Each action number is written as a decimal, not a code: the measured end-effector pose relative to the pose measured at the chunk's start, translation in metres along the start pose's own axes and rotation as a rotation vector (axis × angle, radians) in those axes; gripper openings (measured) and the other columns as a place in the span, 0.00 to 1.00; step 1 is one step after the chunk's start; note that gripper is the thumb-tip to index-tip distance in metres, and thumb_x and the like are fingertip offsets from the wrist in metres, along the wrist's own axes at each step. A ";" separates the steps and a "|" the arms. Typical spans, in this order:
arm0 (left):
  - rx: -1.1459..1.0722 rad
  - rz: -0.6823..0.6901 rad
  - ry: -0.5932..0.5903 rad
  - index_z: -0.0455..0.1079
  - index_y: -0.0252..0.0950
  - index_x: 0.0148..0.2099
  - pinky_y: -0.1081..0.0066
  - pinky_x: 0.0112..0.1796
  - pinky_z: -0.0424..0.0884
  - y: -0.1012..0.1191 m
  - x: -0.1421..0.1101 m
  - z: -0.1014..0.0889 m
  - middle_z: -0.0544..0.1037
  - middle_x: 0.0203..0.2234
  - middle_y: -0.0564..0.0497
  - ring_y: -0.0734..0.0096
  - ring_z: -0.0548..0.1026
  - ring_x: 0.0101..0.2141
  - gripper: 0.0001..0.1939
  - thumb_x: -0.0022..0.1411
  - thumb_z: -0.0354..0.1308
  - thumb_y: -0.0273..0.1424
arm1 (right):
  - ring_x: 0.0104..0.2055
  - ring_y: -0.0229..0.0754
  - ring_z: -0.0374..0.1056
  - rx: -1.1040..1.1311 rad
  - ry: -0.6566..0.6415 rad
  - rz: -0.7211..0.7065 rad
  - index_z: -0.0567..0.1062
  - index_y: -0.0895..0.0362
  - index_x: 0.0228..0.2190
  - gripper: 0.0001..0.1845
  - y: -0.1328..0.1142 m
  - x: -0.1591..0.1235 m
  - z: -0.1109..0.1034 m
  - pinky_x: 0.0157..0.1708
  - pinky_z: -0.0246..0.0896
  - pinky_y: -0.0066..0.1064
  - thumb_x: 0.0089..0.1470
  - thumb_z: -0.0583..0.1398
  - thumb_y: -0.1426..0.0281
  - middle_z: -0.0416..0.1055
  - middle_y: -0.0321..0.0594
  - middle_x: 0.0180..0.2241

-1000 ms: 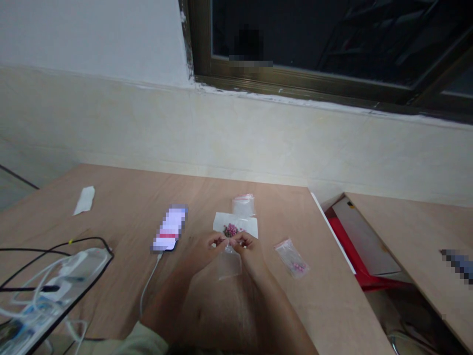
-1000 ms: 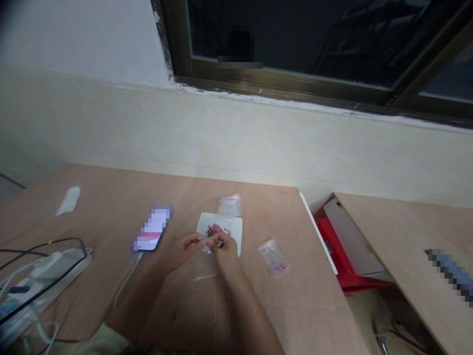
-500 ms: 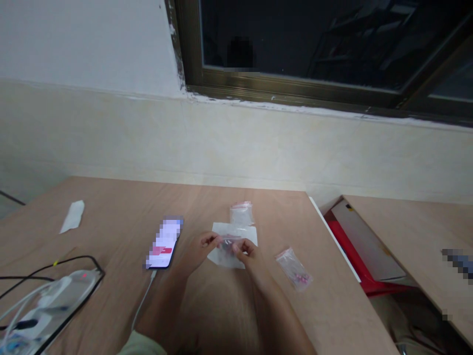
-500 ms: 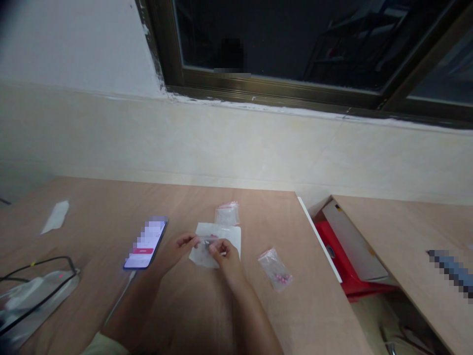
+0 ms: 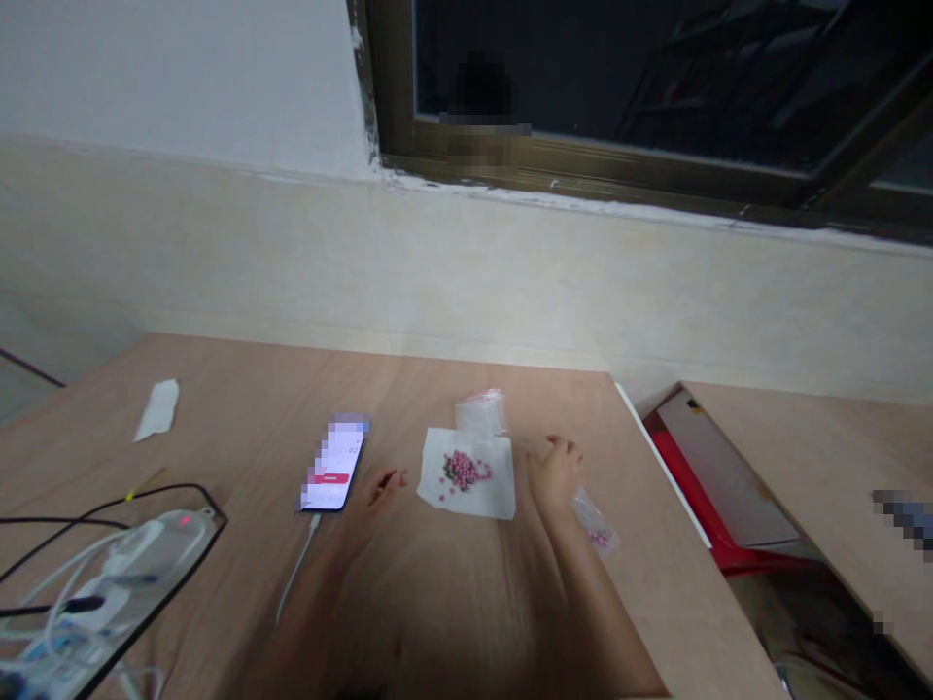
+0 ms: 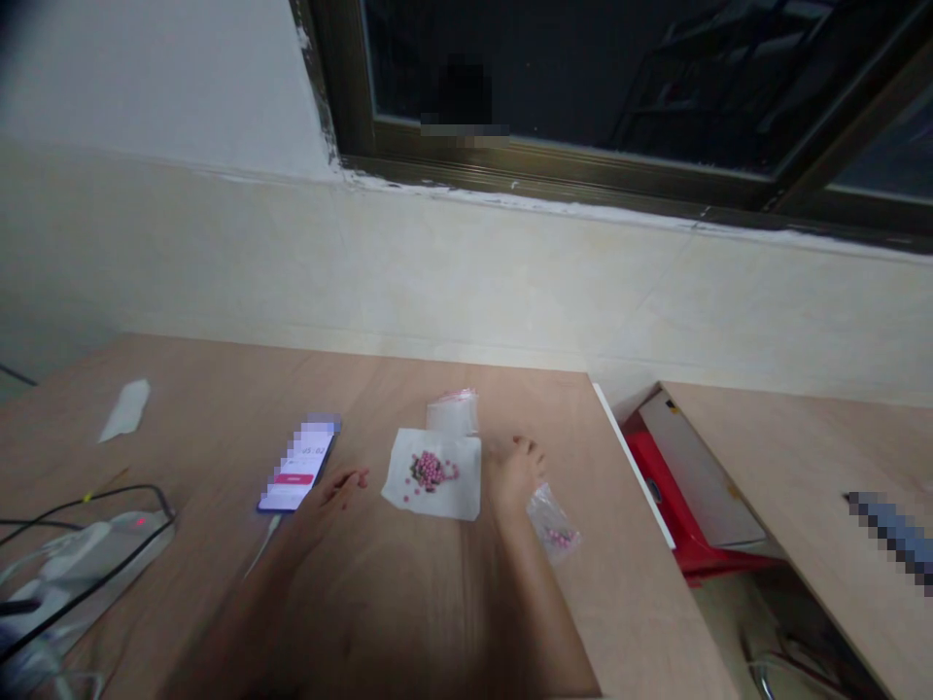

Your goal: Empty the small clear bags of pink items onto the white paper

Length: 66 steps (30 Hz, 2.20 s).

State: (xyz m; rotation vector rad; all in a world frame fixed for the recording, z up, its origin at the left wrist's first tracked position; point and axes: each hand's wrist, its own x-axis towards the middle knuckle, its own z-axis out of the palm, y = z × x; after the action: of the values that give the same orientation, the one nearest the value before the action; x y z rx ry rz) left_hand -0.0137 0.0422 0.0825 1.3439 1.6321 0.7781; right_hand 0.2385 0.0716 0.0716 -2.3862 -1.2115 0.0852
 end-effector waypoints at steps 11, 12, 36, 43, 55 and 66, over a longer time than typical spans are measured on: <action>0.003 0.073 -0.119 0.68 0.37 0.33 0.71 0.33 0.66 -0.007 -0.012 0.001 0.75 0.29 0.51 0.64 0.71 0.33 0.13 0.55 0.47 0.39 | 0.32 0.45 0.69 -0.061 -0.157 -0.244 0.76 0.59 0.27 0.17 0.106 -0.049 -0.021 0.41 0.52 0.37 0.51 0.47 0.75 0.75 0.46 0.30; -0.006 0.080 -0.114 0.68 0.37 0.33 0.71 0.33 0.66 -0.007 -0.011 0.002 0.75 0.29 0.52 0.64 0.71 0.33 0.13 0.55 0.47 0.38 | 0.30 0.45 0.69 -0.043 -0.143 -0.242 0.76 0.60 0.26 0.17 0.105 -0.046 -0.024 0.39 0.53 0.36 0.51 0.47 0.74 0.75 0.47 0.28; -0.015 0.173 -0.260 0.70 0.37 0.40 0.69 0.35 0.67 0.006 0.008 0.007 0.77 0.34 0.49 0.63 0.72 0.34 0.16 0.56 0.49 0.39 | 0.33 0.49 0.68 0.334 0.057 -0.088 0.73 0.61 0.30 0.20 0.089 -0.031 -0.057 0.35 0.59 0.38 0.49 0.49 0.60 0.73 0.52 0.30; -0.114 0.316 -0.471 0.71 0.37 0.39 0.70 0.39 0.66 0.032 -0.016 0.023 0.75 0.37 0.48 0.67 0.71 0.39 0.13 0.56 0.51 0.37 | 0.27 0.42 0.67 0.811 -0.542 -0.313 0.72 0.57 0.21 0.17 0.008 -0.068 -0.053 0.29 0.60 0.31 0.48 0.53 0.57 0.72 0.40 0.23; -0.160 0.184 -0.557 0.70 0.33 0.27 0.74 0.28 0.64 0.032 -0.022 0.014 0.72 0.20 0.54 0.74 0.69 0.25 0.09 0.51 0.56 0.35 | 0.36 0.45 0.63 0.776 -0.400 -0.304 0.71 0.56 0.27 0.12 -0.013 -0.078 -0.032 0.38 0.56 0.35 0.45 0.57 0.61 0.70 0.41 0.30; -0.121 0.256 -0.567 0.67 0.34 0.25 0.74 0.27 0.62 0.029 -0.004 0.015 0.70 0.20 0.54 0.74 0.67 0.24 0.10 0.54 0.52 0.34 | 0.23 0.37 0.57 0.850 -0.693 -0.386 0.65 0.56 0.17 0.14 -0.037 -0.083 -0.021 0.24 0.50 0.28 0.48 0.53 0.63 0.63 0.34 0.18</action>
State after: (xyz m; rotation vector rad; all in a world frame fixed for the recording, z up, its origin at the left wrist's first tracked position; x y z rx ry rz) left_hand 0.0129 0.0436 0.1017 1.5299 0.9692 0.5577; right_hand 0.1650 0.0180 0.0935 -1.3699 -1.4888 1.1237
